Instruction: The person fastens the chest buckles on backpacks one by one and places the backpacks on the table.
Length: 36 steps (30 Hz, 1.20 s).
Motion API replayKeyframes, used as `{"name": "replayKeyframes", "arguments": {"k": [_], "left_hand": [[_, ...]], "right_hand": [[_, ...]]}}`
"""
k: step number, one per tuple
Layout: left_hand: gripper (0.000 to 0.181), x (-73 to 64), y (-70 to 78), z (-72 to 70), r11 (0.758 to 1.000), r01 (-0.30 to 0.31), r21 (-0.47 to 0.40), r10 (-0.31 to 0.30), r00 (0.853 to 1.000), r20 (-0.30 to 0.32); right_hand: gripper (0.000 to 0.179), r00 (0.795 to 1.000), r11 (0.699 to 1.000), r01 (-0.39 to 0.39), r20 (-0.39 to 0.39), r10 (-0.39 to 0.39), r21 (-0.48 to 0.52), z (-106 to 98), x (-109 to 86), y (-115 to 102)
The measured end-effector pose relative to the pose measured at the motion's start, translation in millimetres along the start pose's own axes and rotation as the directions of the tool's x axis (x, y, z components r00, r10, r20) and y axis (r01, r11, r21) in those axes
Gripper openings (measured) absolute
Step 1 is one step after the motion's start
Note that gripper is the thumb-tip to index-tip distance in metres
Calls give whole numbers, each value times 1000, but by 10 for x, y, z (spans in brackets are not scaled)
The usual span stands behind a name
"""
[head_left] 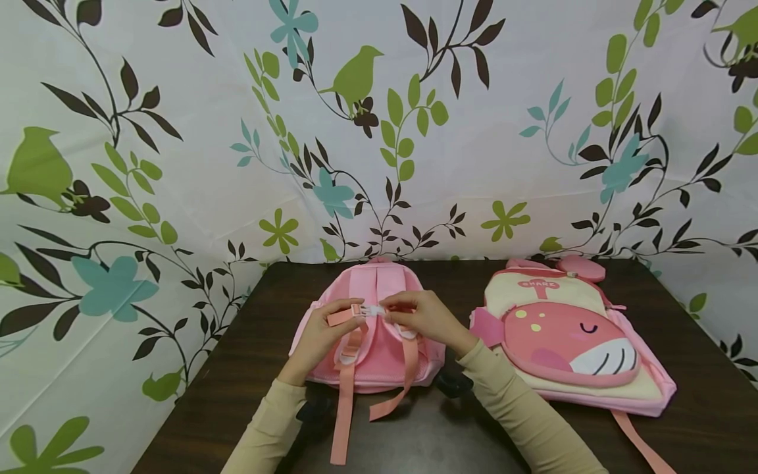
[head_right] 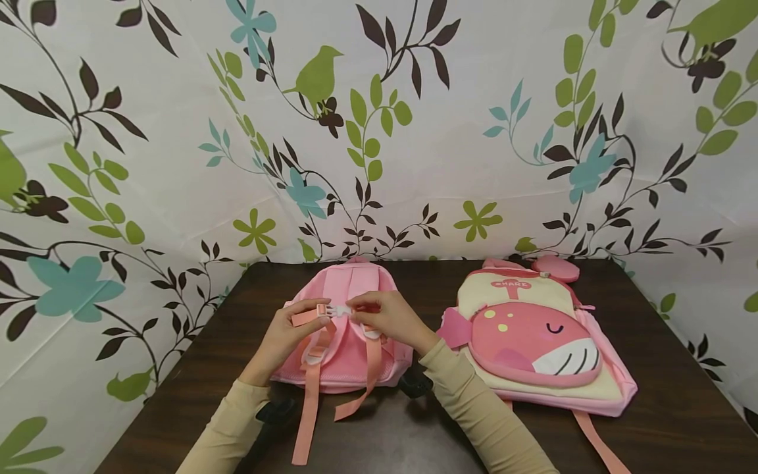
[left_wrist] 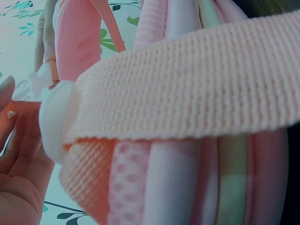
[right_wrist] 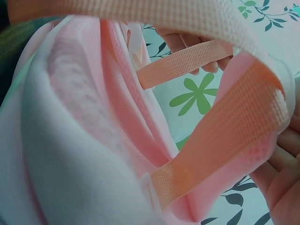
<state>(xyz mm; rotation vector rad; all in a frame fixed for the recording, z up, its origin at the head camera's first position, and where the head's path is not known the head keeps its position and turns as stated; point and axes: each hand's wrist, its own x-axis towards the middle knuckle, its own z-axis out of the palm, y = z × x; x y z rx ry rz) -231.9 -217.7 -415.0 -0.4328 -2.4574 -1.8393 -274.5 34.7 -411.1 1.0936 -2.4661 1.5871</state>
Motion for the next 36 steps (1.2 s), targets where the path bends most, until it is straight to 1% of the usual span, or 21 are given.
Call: {"name": "replayKeyframes", "arguments": {"k": [4, 9, 11, 15, 18, 23, 29, 33, 36], "left_hand": [[37, 8, -15, 10, 1000, 9, -11, -9, 1000, -3], [35, -18, -52, 26, 999, 34, -25, -34, 999, -8], [36, -24, -59, 32, 999, 34, -23, -35, 999, -12], [37, -19, -68, 47, 999, 32, -11, -32, 999, -20], [37, -10, -81, 56, 999, 43, 3, -43, 999, -16], [39, -4, -83, 68, 998, 46, 35, -46, 999, -1], [39, 3, -50, 24, 990, 6, 139, -13, 999, 47], [36, 7, -55, 11, 987, -27, 160, 15, 997, 73], [34, 2, -60, 21, 989, -38, 145, 25, 995, 92]], "right_hand": [[28, 1000, 1000, -12, -7, 12, 9, 8, 9, 16], [28, 1000, 999, -4, -7, 5, 33, 38, -2, 25], [27, 1000, 999, -3, -11, 4, 36, 45, -5, 23], [27, 1000, 999, -2, -18, 3, 46, 42, -7, -5], [26, 1000, 999, 1, -13, -1, 52, 40, -9, -15], [26, 1000, 1000, -8, -13, 8, 25, 43, -16, -7], [24, 1000, 1000, -12, -21, 12, -10, 52, -12, -25], [22, 1000, 1000, -5, -24, 4, -13, 54, -10, -36], [21, 1000, 1000, -5, -29, 4, -26, 50, -14, -32]]}}
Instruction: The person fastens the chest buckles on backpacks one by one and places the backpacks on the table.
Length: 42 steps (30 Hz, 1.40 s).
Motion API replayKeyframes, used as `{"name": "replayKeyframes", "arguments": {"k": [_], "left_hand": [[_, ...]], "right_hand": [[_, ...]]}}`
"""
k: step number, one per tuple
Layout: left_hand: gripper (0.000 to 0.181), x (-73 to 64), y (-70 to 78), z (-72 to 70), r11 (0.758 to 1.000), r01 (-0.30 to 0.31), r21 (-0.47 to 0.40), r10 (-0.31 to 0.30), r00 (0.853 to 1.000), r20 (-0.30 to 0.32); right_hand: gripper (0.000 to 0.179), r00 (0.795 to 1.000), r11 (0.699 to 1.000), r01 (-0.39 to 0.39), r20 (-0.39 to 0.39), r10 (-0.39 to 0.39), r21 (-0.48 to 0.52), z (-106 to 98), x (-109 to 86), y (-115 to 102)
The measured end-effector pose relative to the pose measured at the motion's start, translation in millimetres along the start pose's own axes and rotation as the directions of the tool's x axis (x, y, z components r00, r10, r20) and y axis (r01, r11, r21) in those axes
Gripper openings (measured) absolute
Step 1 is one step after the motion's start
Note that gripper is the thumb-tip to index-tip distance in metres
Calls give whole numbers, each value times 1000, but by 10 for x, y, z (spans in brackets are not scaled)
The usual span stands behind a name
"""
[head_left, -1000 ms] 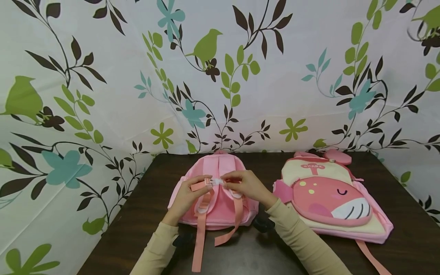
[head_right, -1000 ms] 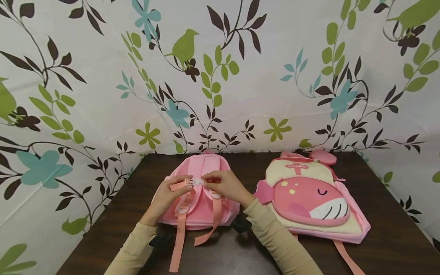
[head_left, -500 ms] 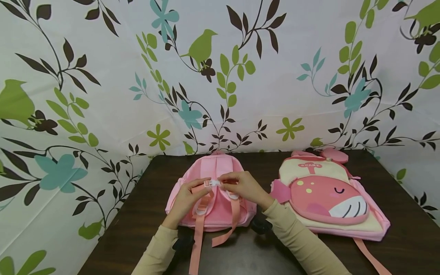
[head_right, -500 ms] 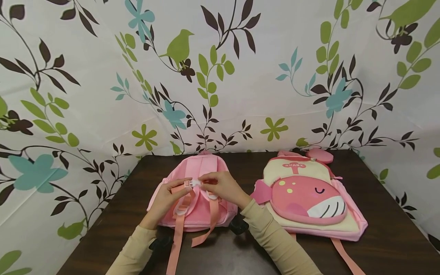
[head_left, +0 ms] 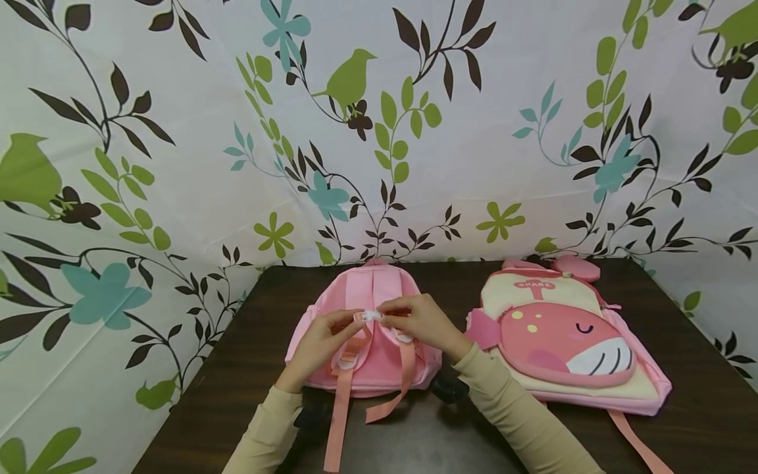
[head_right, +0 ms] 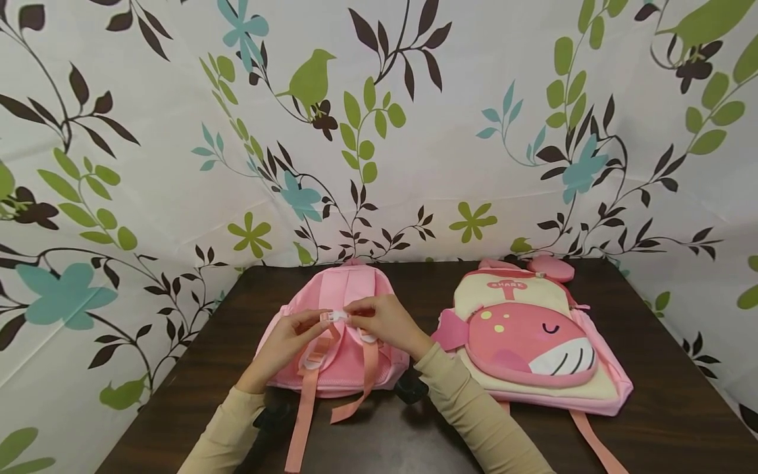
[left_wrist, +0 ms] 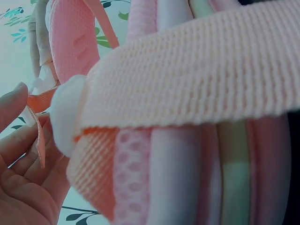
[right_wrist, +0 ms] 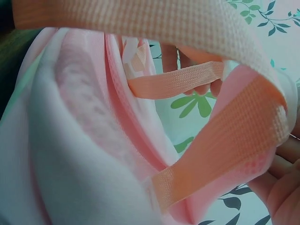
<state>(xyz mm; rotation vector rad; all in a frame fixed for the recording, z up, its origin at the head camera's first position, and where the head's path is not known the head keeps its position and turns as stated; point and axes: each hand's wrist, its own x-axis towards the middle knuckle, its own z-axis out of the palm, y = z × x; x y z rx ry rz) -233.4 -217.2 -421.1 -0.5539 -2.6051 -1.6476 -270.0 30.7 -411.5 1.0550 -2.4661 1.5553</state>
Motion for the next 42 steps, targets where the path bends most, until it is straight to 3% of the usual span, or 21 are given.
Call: {"name": "replayKeyframes", "arguments": {"k": [5, 16, 22, 32, 37, 42], "left_hand": [[33, -6, -10, 25, 1000, 11, -24, -11, 1000, 13], [30, -21, -40, 41, 1000, -1, 15, 0, 1000, 25], [35, -27, -21, 42, 1000, 9, 14, -9, 1000, 12], [45, -31, -37, 58, 999, 40, -22, -39, 998, 44], [45, -22, -24, 38, 999, 32, 18, -33, 998, 54], [37, -11, -32, -25, 996, 8, 86, -18, 993, 117]], "right_hand": [[20, 999, 1000, -27, 21, 27, -8, -3, -5, 17], [20, 998, 999, -54, 45, 53, 11, -2, -24, 12], [19, 998, 999, -45, 36, 45, 1, 14, -26, -1], [21, 999, 1000, -20, 44, 20, -5, 39, -9, 19], [21, 998, 999, -32, 59, 30, 25, 56, -7, 35], [19, 995, 999, -21, 101, 19, 25, 97, -9, 63]]}}
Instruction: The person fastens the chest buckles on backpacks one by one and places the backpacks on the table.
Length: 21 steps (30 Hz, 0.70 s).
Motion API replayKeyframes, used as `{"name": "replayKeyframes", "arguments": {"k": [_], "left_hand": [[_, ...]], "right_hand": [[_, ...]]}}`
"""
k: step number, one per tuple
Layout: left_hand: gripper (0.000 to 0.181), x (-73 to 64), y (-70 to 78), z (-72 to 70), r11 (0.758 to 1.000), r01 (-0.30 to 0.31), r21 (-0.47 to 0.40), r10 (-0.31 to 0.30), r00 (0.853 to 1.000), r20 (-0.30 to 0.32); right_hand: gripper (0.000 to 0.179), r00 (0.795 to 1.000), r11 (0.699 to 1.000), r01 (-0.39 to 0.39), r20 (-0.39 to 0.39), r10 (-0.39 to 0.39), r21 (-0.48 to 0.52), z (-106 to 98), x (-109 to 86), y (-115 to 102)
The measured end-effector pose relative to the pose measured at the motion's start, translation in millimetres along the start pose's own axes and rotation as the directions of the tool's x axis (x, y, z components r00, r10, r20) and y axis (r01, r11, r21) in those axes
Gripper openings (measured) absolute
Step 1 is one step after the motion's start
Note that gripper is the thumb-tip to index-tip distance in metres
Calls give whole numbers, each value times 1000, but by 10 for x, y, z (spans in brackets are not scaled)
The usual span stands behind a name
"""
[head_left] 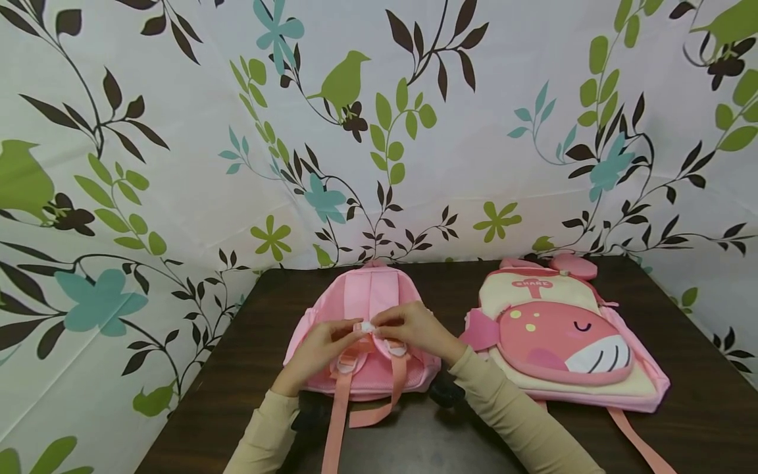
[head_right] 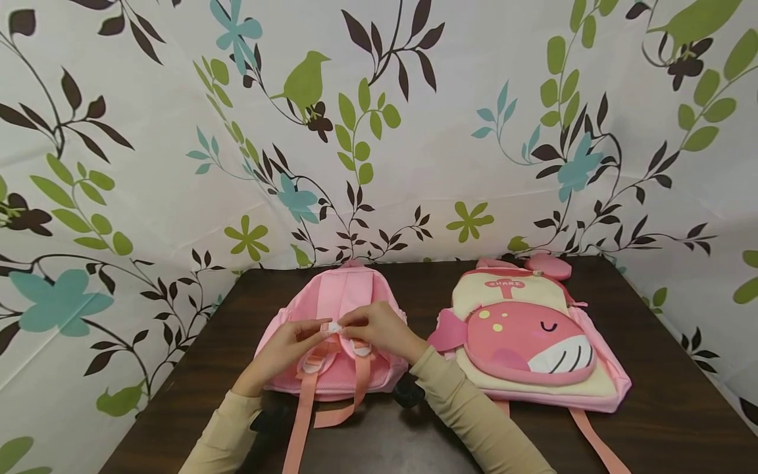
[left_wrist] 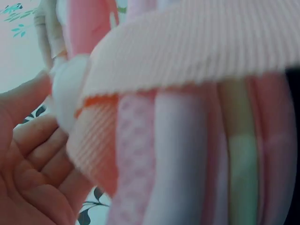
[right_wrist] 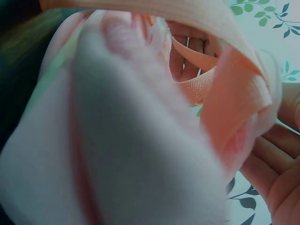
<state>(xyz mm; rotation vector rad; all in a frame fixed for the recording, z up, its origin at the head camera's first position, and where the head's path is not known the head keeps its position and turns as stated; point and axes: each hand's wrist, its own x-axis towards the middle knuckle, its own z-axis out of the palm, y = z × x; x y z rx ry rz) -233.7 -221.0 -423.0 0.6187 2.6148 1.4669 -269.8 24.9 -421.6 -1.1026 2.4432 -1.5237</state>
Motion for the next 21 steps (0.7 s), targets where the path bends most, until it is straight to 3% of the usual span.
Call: {"name": "replayKeyframes", "arguments": {"k": [9, 21], "left_hand": [[24, -5, -106, -29, 988, 2, 156, -21, 992, 122], [26, -13, -112, -29, 983, 14, 181, -37, 991, 129]], "right_hand": [[15, 990, 995, 48, 139, -35, -92, 102, -6, 131], [19, 989, 996, 39, 148, -27, -85, 134, -38, 160]]}}
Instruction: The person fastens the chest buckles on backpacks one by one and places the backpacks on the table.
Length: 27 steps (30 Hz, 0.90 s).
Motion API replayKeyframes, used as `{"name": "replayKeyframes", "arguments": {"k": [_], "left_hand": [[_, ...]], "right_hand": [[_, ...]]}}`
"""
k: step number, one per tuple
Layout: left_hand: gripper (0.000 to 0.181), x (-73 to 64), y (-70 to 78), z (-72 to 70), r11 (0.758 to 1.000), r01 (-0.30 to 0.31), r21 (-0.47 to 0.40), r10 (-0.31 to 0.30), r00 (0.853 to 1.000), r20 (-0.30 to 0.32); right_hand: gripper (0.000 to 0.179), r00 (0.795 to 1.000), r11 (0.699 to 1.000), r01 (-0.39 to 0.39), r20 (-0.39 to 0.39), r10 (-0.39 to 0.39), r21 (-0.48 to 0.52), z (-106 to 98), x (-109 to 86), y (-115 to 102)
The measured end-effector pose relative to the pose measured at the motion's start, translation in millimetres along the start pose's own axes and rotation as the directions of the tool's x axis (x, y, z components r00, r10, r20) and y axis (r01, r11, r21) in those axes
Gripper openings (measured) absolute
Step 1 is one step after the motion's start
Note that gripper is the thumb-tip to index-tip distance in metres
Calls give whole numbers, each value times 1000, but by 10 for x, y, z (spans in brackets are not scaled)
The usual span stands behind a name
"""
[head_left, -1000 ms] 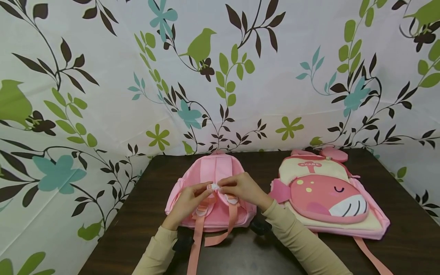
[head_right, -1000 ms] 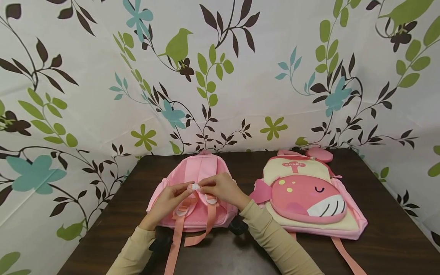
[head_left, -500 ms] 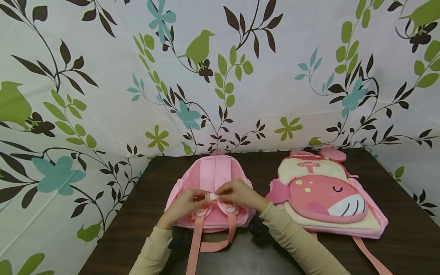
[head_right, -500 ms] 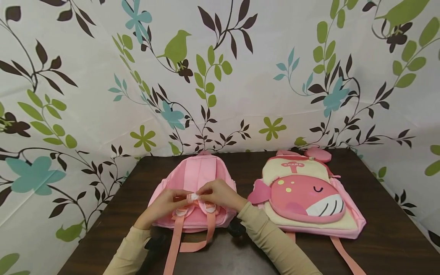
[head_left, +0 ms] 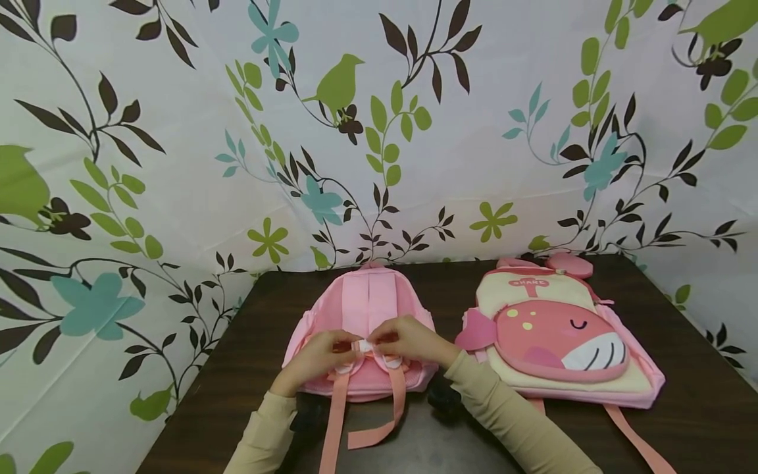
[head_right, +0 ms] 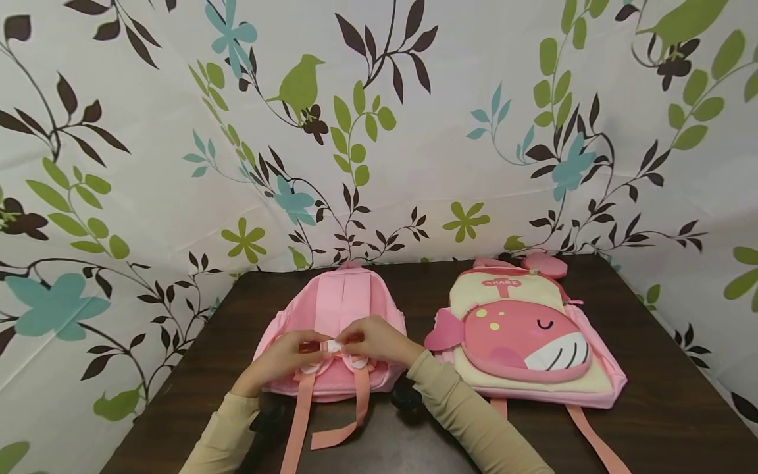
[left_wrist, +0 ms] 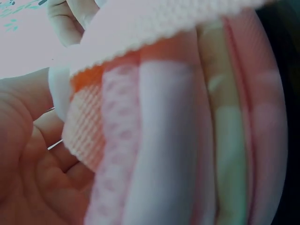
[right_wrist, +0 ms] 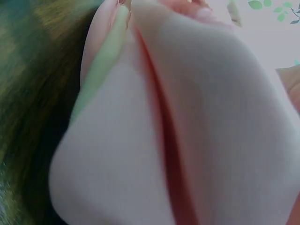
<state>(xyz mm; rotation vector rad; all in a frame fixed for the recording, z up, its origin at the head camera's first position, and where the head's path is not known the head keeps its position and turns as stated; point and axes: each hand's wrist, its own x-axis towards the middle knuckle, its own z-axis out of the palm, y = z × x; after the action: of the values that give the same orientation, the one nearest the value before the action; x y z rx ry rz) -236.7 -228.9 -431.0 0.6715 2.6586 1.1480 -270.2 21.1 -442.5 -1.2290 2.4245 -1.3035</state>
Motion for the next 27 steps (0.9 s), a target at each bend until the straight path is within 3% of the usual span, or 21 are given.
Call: {"name": "replayKeyframes", "arguments": {"k": [5, 9, 13, 19, 27], "left_hand": [[37, -12, 30, -21, 1000, -24, 3, 25, 1000, -13], [44, 10, 87, -69, 1000, -4, -19, 2, 997, -74], [48, 118, 170, -127, 999, 13, -33, -17, 991, -134], [44, 438, 445, -249, 997, -72, -18, 68, 984, -167], [43, 917, 1094, -501, 982, -186, -7, 181, 961, -209]], "right_hand": [[26, 999, 1000, -8, -42, 9, 6, -36, -82, -24], [28, 993, 1000, -3, -121, -1, -30, -159, -197, -66], [30, 974, 993, 12, -222, -38, -120, -386, -320, -142], [39, 919, 971, -2, -383, -92, -239, -806, -568, -283], [46, 837, 939, -149, -546, -46, -309, -1365, -1045, -550]]}}
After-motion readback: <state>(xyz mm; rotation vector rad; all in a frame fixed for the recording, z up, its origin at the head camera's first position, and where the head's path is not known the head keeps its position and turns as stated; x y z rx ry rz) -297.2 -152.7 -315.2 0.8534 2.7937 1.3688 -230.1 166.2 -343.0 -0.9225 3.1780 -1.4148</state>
